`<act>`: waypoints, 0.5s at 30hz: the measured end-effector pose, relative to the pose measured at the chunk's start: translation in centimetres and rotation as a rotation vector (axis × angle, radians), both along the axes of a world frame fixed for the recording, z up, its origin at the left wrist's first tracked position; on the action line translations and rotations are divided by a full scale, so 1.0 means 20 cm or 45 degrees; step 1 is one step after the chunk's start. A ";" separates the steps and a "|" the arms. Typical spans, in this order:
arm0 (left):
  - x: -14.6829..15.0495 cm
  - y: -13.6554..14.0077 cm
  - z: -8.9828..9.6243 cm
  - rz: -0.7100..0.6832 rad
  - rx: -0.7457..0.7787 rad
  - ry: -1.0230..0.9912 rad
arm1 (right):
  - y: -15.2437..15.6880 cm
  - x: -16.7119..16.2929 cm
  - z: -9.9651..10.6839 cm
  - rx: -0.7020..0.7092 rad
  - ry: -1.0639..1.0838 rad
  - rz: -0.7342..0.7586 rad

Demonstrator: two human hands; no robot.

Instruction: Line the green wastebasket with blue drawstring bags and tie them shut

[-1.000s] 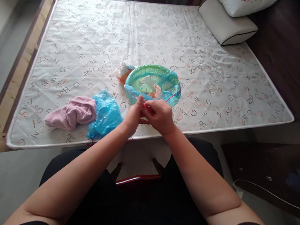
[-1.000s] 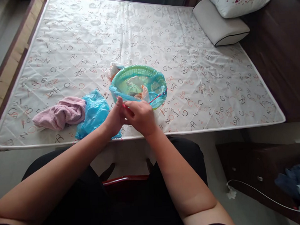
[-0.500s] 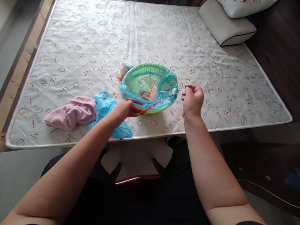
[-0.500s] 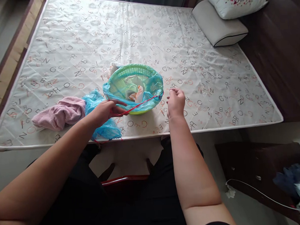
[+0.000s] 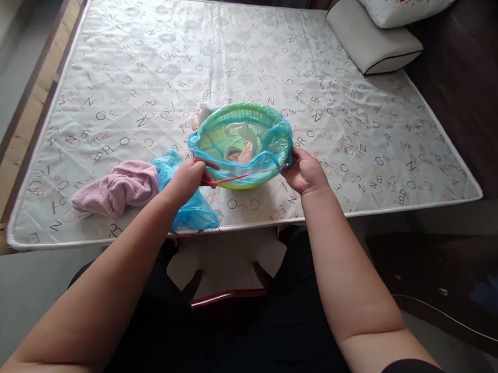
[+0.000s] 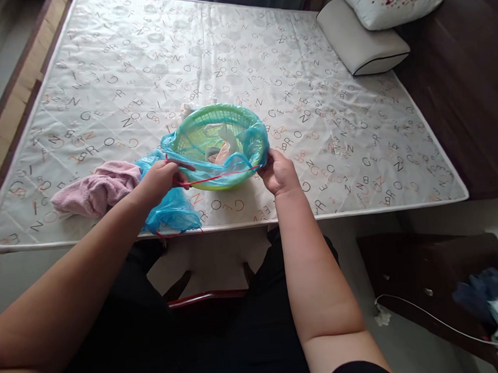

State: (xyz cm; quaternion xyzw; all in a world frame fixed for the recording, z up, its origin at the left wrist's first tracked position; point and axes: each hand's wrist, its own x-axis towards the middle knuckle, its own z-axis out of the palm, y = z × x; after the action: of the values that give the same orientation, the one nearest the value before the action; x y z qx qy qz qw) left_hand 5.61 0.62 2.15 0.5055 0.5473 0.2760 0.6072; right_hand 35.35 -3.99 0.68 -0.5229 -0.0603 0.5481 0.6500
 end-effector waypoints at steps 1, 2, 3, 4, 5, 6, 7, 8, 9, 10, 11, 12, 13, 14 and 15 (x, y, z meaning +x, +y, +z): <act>-0.01 0.01 0.00 0.007 0.044 0.022 | 0.00 0.01 0.00 0.005 0.067 -0.039; -0.02 0.02 -0.01 0.010 0.095 0.046 | 0.00 0.02 0.00 0.014 0.124 -0.064; -0.02 0.02 -0.01 0.008 0.149 0.075 | 0.00 0.04 0.00 0.027 0.169 -0.073; -0.03 0.03 -0.01 0.002 0.199 0.110 | 0.01 0.05 -0.01 0.046 0.199 -0.073; -0.03 0.03 0.00 -0.007 0.240 0.150 | 0.01 0.06 -0.01 0.069 0.216 -0.065; -0.03 0.03 0.01 -0.018 0.275 0.191 | 0.01 0.08 -0.02 0.093 0.222 -0.052; -0.03 0.03 0.02 -0.036 0.305 0.229 | 0.01 0.09 -0.02 0.111 0.218 -0.036; -0.03 0.03 0.03 -0.057 0.331 0.267 | 0.00 0.11 -0.03 0.122 0.206 -0.020; -0.04 0.03 0.04 -0.080 0.355 0.306 | 0.00 0.13 -0.03 0.125 0.190 -0.010; -0.04 0.03 0.05 -0.107 0.378 0.343 | 0.00 0.15 -0.04 0.124 0.173 -0.004; -0.05 0.03 0.05 -0.132 0.400 0.378 | 0.00 0.17 -0.04 0.117 0.156 -0.008; -0.06 0.04 0.05 -0.153 0.416 0.405 | 0.00 0.18 -0.05 0.105 0.138 -0.019; -0.07 0.04 0.05 -0.174 0.425 0.425 | 0.00 0.20 -0.06 0.089 0.115 -0.033; -0.08 0.04 0.05 -0.194 0.431 0.434 | 0.00 0.22 -0.06 0.077 0.081 -0.041; -0.08 0.05 0.05 -0.217 0.435 0.431 | 0.00 0.23 -0.07 0.074 0.031 -0.036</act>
State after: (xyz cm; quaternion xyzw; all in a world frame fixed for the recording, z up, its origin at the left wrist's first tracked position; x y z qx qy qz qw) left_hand 3.92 1.55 3.08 0.6841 0.5419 0.2236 0.4340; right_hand 39.88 -4.01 -0.69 -0.4979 -0.0610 0.5431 0.6734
